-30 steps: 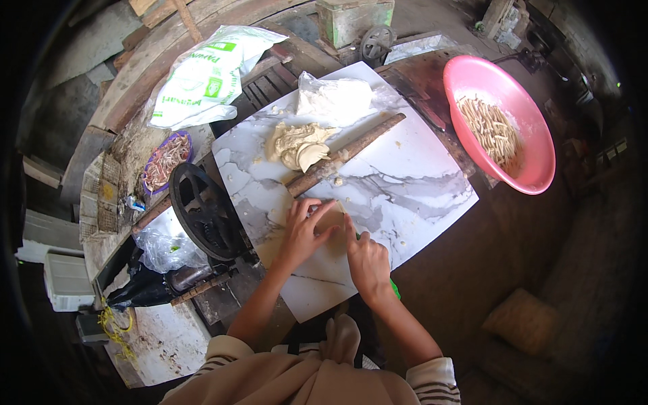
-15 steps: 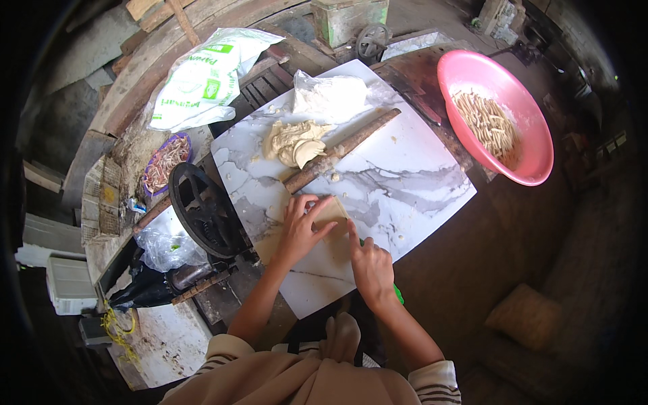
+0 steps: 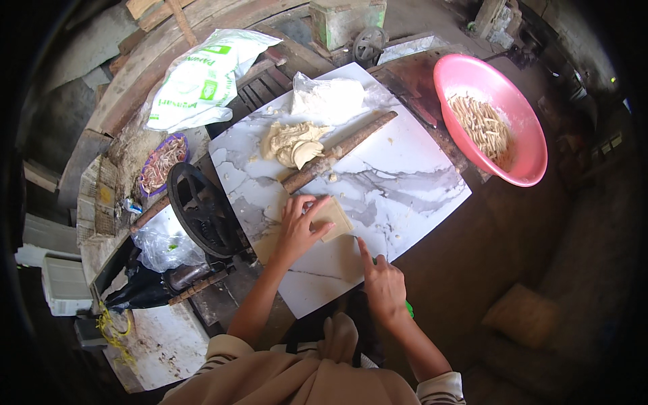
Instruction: The person kneads dough, rolls it flat with a rolling pin, and cuts it into strips using a knife. The cut noodles are placed into a pink bowl. The person repeats the process with additional dough pieces.
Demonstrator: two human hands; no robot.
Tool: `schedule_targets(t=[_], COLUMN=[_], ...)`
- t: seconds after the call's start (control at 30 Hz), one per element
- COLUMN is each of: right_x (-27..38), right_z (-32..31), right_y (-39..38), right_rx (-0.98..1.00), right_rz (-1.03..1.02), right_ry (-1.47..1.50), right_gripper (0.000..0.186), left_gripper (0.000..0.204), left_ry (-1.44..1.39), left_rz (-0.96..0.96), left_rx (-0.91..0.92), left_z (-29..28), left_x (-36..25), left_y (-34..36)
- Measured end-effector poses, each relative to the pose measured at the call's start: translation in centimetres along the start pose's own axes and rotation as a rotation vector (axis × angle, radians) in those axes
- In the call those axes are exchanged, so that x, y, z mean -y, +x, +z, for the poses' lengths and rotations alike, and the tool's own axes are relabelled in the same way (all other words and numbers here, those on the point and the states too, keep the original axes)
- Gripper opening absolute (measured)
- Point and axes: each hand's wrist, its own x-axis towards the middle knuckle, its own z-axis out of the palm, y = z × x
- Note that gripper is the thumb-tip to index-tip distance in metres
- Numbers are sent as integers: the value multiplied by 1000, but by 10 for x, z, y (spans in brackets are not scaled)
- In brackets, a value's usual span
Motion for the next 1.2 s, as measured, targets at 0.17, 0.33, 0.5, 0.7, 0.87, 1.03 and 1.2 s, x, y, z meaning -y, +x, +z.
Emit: schedule_targets(t=[0.17, 0.33, 0.5, 0.7, 0.87, 1.03, 1.2], right_x=[4, 17, 26, 29, 30, 34, 34], right_z=[-8, 3, 8, 8, 10, 12, 14], right_y=[28, 62, 76, 79, 80, 81, 78], right_rx=[-115, -89, -42, -23, -49, -29, -55], right_rz=[39, -18, -29, -32, -34, -14, -28], right_ry=[76, -23, -41, -34, -14, -28, -53], right_gripper=[72, 70, 74, 75, 74, 72, 74], left_gripper=[53, 50, 49, 49, 48, 48, 50], left_ry=[-34, 22, 3, -2, -1, 3, 13], left_rz=[-1, -16, -24, -29, -34, -35, -42], left_rx=[-18, -9, -27, -33, -28, -29, -21], left_z=[2, 0, -2, -3, -2, -2, -2], left_x=[4, -4, -4, -5, -5, -6, -6], left_y=[-5, -6, -5, -5, -5, -5, -5])
